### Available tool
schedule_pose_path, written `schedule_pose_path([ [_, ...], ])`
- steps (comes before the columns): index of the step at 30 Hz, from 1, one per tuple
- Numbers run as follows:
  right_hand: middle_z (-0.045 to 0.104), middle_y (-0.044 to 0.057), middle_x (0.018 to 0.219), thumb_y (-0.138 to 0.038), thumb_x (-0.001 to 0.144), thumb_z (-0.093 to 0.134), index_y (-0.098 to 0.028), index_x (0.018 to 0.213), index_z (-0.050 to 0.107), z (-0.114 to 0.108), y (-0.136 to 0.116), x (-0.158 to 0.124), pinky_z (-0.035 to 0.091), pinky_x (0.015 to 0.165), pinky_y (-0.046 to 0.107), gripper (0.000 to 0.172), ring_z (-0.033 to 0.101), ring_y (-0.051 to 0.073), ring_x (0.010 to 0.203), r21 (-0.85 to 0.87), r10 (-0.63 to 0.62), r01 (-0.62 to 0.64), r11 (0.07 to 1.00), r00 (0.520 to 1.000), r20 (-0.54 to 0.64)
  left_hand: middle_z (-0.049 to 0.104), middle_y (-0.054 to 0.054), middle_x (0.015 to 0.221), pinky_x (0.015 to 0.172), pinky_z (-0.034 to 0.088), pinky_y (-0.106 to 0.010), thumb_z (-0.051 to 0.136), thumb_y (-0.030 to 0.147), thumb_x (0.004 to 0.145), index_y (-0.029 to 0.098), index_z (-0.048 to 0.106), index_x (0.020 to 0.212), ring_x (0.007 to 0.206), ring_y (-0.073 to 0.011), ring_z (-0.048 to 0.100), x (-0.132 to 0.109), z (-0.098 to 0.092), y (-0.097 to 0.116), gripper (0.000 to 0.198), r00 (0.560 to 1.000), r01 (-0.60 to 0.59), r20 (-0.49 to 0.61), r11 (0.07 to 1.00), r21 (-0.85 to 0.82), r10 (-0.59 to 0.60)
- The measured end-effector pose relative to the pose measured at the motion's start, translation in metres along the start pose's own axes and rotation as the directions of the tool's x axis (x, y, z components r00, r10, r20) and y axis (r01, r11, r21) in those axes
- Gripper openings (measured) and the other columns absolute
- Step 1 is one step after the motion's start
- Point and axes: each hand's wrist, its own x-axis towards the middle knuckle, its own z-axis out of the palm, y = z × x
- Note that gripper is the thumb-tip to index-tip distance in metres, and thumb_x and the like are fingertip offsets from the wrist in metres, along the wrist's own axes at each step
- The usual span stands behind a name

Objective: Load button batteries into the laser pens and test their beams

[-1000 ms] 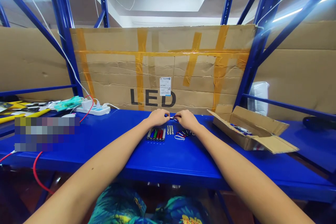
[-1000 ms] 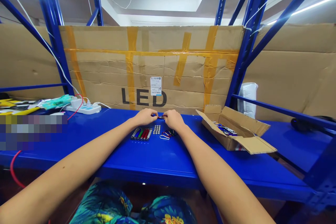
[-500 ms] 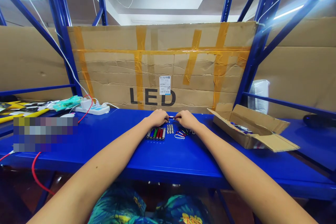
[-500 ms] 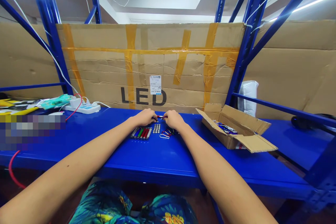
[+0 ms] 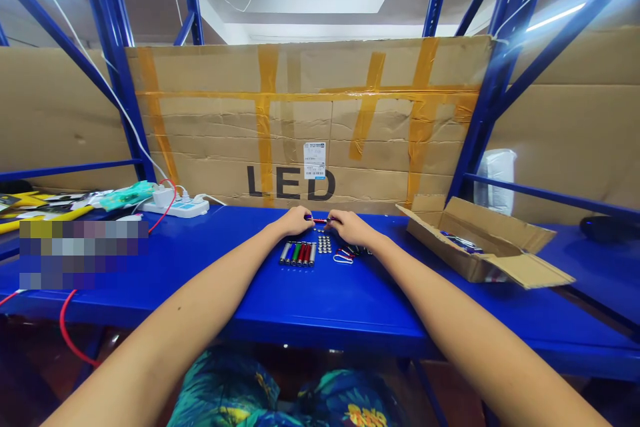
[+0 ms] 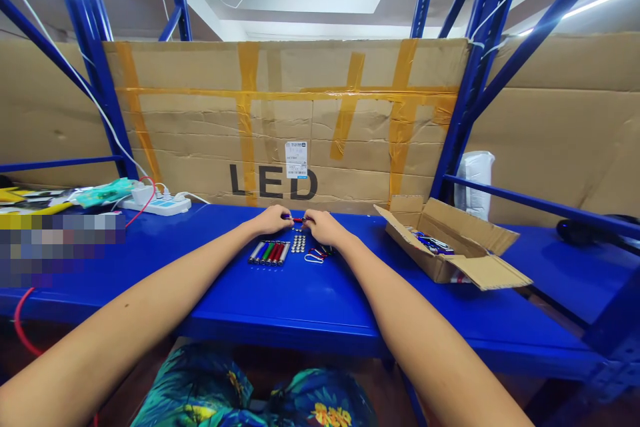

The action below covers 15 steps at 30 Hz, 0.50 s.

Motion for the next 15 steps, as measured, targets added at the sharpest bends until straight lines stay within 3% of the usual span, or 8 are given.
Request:
schedule_pose_path([
  [7, 0.071, 0.006, 0.095, -0.018, 0.093, 0.048, -0.018, 0.091, 0.064, 0.0001, 0.0014, -0.0003, 0.039, 0.071, 0.024, 0.016, 0.062, 0.017, 0.086, -0.052, -0.022, 0.024, 0.998, 0.999, 0.046, 0.057, 0.000, 0.057, 0.057, 0.034, -0.027, 0.064, 0.032, 0.072, 0.015, 0.066, 0.066, 0.061, -0.0155, 0.052, 0.0057, 0.0057, 0.0038, 0.018, 0.999, 0.014, 0.045, 0.996, -0.086, -0.010],
  [15, 0.071, 0.005, 0.095, -0.017, 0.092, 0.048, -0.018, 0.091, 0.065, -0.0003, 0.0022, 0.0005, 0.040, 0.073, 0.024, 0.017, 0.061, 0.017, 0.086, -0.036, -0.031, 0.033, 0.999, 0.998, 0.062, 0.054, 0.002, 0.053, 0.054, 0.031, -0.026, 0.065, 0.033, 0.069, 0.015, 0.062, 0.062, 0.058, -0.0136, 0.049, 0.0075, 0.0086, 0.0068, 0.019, 0.998, 0.019, 0.059, 0.989, -0.149, -0.010],
])
